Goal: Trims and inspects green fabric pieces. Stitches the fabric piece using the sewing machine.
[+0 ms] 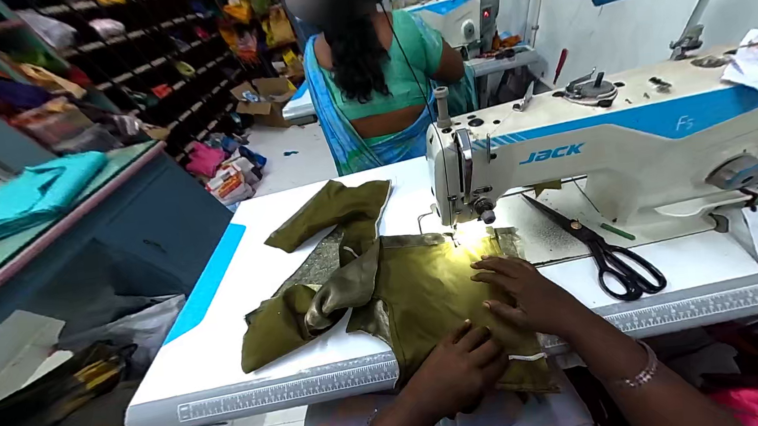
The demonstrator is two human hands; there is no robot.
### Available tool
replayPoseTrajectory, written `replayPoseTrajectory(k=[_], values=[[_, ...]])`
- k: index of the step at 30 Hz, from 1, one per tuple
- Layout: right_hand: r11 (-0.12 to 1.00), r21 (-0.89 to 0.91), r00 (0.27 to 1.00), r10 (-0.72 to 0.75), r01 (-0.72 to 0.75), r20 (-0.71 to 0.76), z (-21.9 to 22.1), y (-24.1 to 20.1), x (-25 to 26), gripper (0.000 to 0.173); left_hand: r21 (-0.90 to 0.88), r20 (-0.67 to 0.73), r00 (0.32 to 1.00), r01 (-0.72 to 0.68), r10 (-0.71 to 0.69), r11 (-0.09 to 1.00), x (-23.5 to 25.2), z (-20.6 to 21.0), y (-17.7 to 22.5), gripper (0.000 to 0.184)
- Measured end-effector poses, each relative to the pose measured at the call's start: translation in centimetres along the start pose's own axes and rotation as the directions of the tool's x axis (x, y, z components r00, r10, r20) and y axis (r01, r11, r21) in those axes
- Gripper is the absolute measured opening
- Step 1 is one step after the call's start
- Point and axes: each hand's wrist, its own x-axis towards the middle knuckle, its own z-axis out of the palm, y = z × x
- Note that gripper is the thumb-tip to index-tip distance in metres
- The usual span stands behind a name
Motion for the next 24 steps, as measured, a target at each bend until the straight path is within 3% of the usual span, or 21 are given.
replayPoseTrajectory(k=[2, 5, 10, 18, 24], values=[[0.996, 0.035, 0.986, 0.074, -0.08, 0.151, -0.5, 0.9, 0.9, 0.045, -0.029, -0.012, 1.0, -0.001, 0.0, 1.0, 0.0, 0.0, -0.2, 0.021], [0.994, 0.079, 0.993, 0.073, -0.081, 0.096, 0.0, 1.9, 0.7, 0.041, -0.094, -0.018, 1.0, -0.005, 0.004, 0.996, -0.1, -0.1, -0.8, 0.021], [0.998, -0.02, 0.998, 0.056, -0.056, -0.033, 0.7, 1.6, 0.0, 0.046, -0.136, 0.007, 1.0, -0.026, 0.027, 0.99, 0.1, -0.3, -1.1, 0.021], [0.994, -0.068, 0.995, 0.086, -0.089, -0.049, 0.8, 1.6, -0.1, 0.045, -0.214, 0.065, 0.996, -0.038, 0.053, 0.976, 0.5, -1.1, -2.2, 0.024], [0.992, -0.04, 0.993, 0.12, -0.12, -0.008, 0.4, 1.2, 0.0, 0.042, -0.375, 0.174, 0.984, 0.044, 0.024, 0.926, 1.4, -2.3, -4.7, 0.029]])
